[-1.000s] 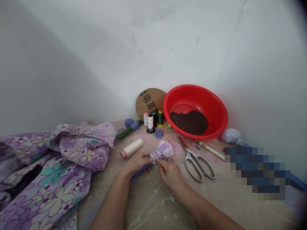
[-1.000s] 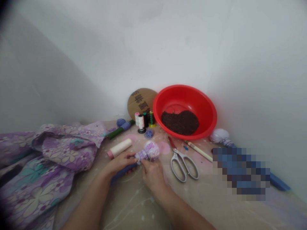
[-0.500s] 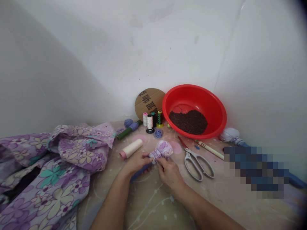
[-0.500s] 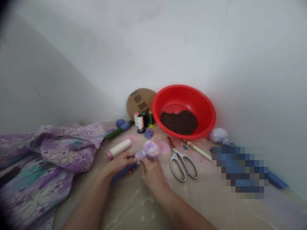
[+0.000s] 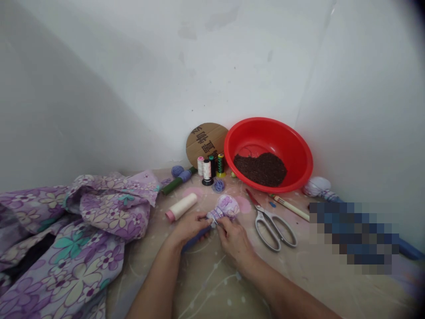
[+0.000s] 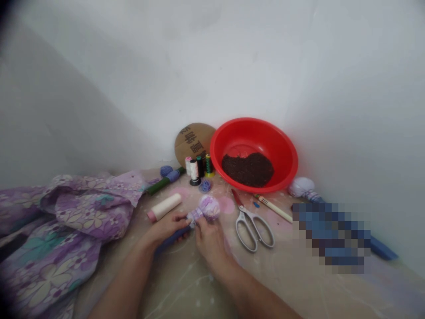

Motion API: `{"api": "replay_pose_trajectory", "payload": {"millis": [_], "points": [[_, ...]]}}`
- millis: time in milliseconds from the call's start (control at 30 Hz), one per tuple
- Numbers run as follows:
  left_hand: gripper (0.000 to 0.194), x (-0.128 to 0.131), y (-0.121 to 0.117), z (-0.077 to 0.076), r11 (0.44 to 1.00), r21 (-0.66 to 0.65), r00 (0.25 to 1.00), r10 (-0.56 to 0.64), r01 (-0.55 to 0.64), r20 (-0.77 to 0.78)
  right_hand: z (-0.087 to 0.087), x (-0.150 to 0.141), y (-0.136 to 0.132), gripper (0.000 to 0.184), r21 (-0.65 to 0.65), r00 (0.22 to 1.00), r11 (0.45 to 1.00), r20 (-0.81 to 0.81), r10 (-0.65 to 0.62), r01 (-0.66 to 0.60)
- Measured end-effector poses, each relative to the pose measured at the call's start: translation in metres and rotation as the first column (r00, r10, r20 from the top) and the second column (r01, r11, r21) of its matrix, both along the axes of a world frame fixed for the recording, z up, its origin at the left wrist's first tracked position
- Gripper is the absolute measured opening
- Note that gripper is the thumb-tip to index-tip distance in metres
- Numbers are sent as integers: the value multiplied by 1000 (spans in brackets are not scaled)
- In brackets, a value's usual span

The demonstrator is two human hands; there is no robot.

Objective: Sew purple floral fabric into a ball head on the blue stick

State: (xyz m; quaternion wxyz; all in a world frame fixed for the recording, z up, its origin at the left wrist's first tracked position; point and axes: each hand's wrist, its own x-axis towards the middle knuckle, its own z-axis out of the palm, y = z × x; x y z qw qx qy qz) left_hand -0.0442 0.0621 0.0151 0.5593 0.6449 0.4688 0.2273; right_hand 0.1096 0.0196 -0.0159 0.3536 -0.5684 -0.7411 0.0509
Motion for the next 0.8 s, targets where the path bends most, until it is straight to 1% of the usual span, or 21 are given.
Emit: {"api": "replay_pose_trajectory", "payload": {"millis": [133,300,467,567,633,700,733,800], "points": [[38,1,0,-1,1000,22,1000,-12,12,-7,-2,0,2,17,-9,999,1000,-41,0,-1],[37,9,-4,6,999,42,1000,4,-3,-19,-5,1,6,16,-20,994,1000,-105,-8,5],[36,16,-9,12,996,88,999,20,-15,-47,-11,2,12,13,-40,967,999,-252,-26,16],[34,18,-8,12,987,160,996,35,-22,-83,-16,2,17,14,-66,940,998,-340,-37,15],[32,19,-7,12,968,250,991,51,-17,-128,-17,1,19,14,-61,920,998,-392,-24,0],[29,20,-7,13,943,331,981,91,-30,-170,-15,1,19,14,-38,902,999,-432,0,-18],[28,20,-7,14,935,351,977,115,-45,-181,-14,1,19,14,-25,895,999,-445,10,-24],[29,22,-9,17,946,314,972,149,-86,-184,-8,1,16,16,-14,891,999,-453,32,-43]]}}
